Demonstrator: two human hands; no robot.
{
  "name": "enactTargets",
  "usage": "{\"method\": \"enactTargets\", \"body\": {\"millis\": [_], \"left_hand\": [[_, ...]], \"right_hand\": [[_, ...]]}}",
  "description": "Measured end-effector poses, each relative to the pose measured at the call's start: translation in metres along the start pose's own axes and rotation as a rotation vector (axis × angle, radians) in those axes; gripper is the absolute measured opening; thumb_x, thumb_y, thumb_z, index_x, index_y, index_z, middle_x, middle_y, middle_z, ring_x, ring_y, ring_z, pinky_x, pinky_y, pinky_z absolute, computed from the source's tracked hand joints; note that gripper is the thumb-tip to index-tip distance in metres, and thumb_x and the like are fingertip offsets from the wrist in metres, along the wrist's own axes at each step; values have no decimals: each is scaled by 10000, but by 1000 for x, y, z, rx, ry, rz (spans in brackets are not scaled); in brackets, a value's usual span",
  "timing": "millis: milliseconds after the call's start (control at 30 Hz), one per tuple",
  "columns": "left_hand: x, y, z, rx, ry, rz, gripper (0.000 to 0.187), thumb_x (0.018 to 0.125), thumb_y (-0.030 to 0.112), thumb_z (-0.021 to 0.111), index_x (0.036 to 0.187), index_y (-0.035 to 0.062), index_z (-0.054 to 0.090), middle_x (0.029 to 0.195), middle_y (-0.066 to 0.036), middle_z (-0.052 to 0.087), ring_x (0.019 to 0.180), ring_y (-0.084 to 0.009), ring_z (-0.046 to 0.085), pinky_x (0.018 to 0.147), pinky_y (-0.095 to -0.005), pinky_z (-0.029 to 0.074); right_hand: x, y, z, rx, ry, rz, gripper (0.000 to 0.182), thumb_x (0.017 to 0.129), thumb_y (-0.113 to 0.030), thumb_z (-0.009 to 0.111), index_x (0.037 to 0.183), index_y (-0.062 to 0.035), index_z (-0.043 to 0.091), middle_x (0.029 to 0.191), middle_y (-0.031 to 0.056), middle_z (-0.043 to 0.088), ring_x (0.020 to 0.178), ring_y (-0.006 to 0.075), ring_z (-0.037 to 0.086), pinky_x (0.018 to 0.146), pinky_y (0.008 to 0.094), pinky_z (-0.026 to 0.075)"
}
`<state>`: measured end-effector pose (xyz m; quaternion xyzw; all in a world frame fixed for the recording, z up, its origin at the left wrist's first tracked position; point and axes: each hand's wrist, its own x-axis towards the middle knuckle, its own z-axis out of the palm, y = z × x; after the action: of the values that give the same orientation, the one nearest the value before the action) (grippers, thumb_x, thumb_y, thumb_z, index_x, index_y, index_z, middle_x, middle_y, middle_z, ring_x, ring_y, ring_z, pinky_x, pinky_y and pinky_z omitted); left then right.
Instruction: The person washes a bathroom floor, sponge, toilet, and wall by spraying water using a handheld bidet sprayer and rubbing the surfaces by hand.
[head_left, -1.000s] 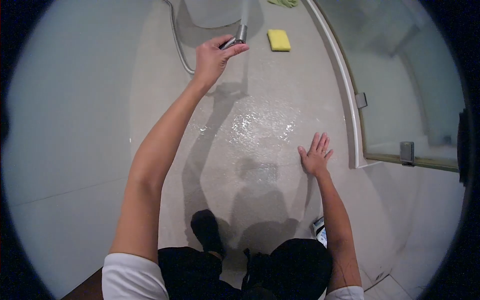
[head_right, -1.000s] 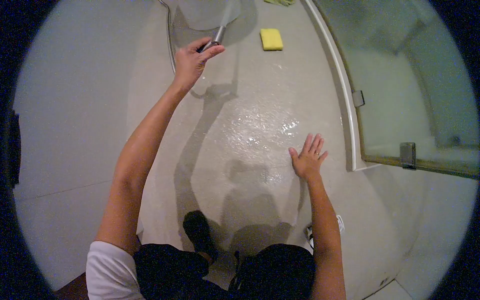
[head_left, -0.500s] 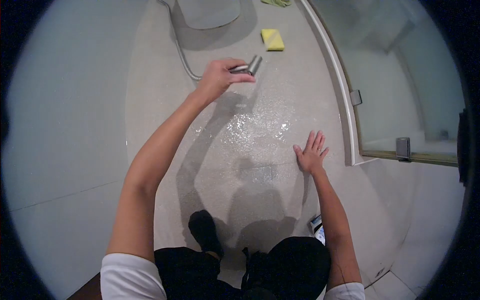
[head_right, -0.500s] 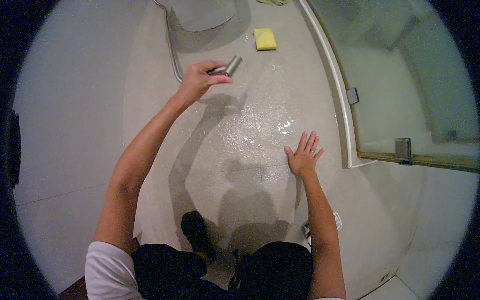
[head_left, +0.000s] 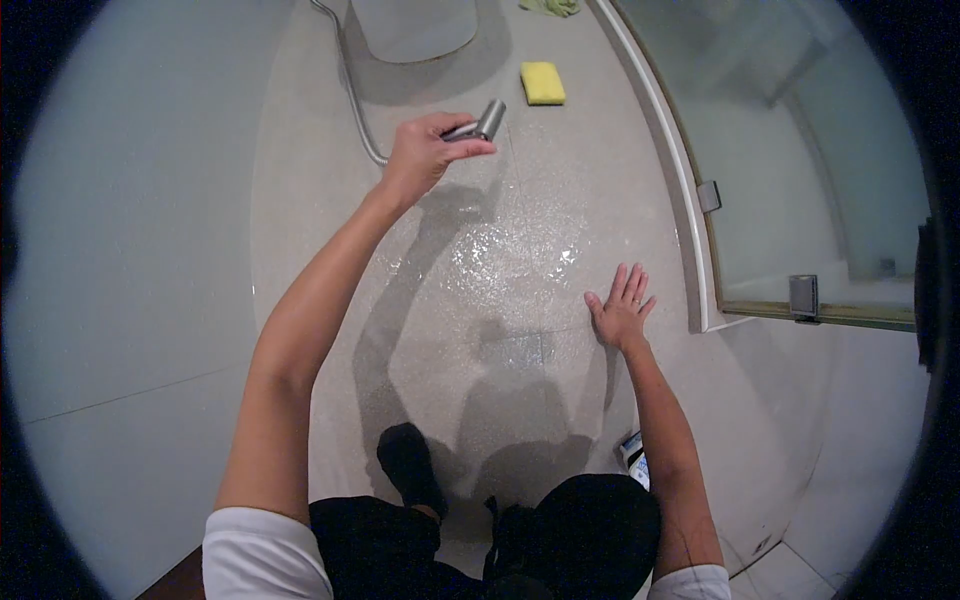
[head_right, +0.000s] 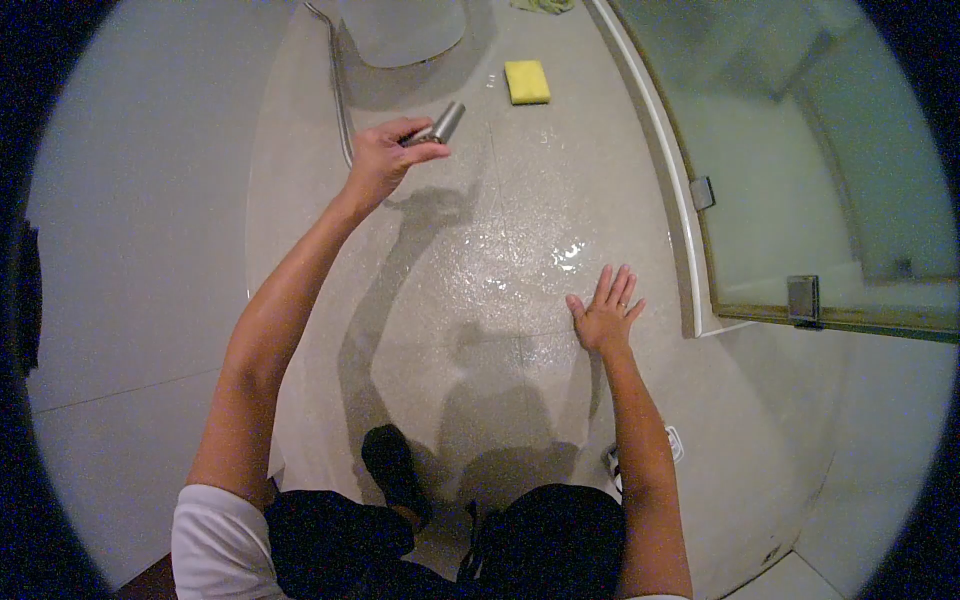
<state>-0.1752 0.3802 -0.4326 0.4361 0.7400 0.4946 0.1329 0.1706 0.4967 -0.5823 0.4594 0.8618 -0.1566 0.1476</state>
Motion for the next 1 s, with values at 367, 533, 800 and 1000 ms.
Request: {"method": "enactTargets", "body": {"millis": [367,533,800,1000], "left_hand": [[-31,-53,-18,355,-472,-45,549,598,506,771,902,52,706,790,-106,670,722,-238,628,672,-341,481],[-47,-86,-55,422,-422,-161,601,571,575,748,904,77,702,791,-110,661,755,-278,629,690,-373,477],[-70,-130,-140,812,-755,-315,602,556,541,767,907,56,700,804,-107,687,784,-299,651,694,-384,492],[-112,-134,-197,1209,-838,-360,553,442,450,839,866,120,708,799,-69,674,858,-253,622,872,-356,390]], "right_hand": [[0,1,2,8,22,-5,892,871,-622,365,1457,-49,13,1510,208,-88,1395,360,-109,1031,657,-32],[0,0,3,-21,18,-4,895,870,-614,381,1456,-46,13,1511,203,-85,1396,357,-103,1037,651,-22],[2,-2,1,-50,-10,36,885,874,-596,393,1458,-53,11,1514,190,-93,1399,345,-103,1045,641,-16],[4,6,10,-71,31,-12,866,883,-594,391,1461,-81,1,1520,165,-90,1401,341,-92,1038,652,6]]}}
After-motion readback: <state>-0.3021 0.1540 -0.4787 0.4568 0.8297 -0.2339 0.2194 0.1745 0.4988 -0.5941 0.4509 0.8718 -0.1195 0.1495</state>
